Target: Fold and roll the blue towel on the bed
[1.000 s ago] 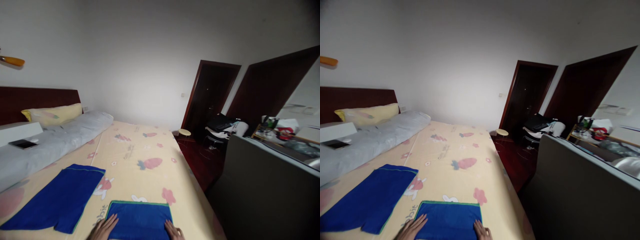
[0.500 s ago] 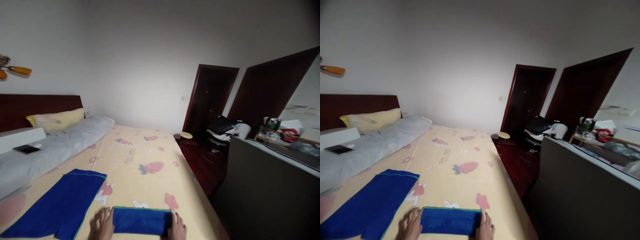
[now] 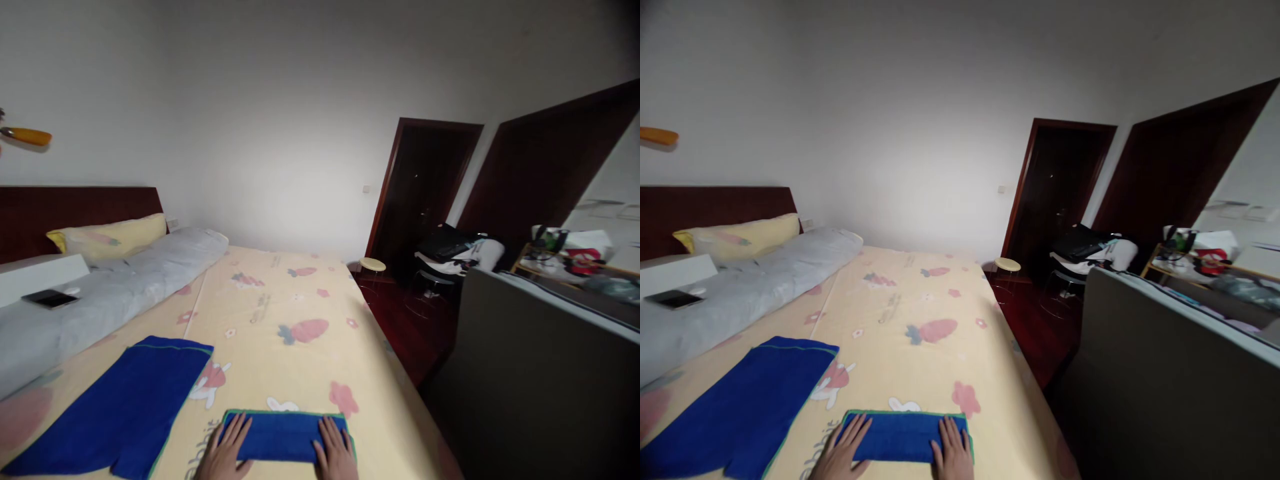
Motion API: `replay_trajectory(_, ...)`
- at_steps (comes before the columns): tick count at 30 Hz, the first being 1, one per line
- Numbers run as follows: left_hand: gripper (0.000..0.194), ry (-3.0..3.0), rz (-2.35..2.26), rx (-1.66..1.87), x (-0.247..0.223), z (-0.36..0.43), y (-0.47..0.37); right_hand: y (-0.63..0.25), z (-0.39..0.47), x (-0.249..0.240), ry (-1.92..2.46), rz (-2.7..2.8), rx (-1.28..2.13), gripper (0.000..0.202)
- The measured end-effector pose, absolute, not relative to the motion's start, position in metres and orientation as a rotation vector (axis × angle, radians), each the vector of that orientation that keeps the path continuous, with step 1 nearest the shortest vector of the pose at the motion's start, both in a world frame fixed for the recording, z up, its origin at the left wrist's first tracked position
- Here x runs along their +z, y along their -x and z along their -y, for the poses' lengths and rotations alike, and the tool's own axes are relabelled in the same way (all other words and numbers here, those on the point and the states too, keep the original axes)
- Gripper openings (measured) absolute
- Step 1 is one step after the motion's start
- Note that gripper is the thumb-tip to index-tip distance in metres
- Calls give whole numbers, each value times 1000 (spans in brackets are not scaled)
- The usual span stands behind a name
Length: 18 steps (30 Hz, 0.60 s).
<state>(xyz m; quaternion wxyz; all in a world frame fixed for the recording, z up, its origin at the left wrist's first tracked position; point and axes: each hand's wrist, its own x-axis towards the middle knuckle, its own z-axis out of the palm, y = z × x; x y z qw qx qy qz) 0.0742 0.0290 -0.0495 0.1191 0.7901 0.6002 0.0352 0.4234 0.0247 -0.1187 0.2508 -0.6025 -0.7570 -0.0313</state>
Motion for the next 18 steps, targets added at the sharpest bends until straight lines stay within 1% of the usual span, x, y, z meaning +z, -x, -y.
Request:
replay_trajectory(4,77,-2234,-1829,-60,-21,-30,-59,-456,-22,-110,1874,1952,1,54)
replay_trajectory(7,82,-2210,-1931,-168,-16,-29,-78,-444,-22,-113,1939,1894,-35,57)
replay_trajectory(9,89,-2254,-1948,-164,-21,-28,-103,-418,-23,-118,1867,1915,-84,55)
replay_trajectory(11,94,-2350,-1797,-107,-31,-28,-131,-386,-25,-126,1686,2030,-89,53)
replay_trajectory(13,92,-2435,-1560,-55,-44,-28,-153,-361,-27,-133,1493,2150,-79,55)
replay_trajectory(15,86,-2494,-1431,15,-57,-29,-157,-355,-27,-139,1396,2201,-98,63)
replay_trajectory(18,76,-2524,-1516,132,-71,-30,-123,-390,-22,-138,1406,2226,-140,73)
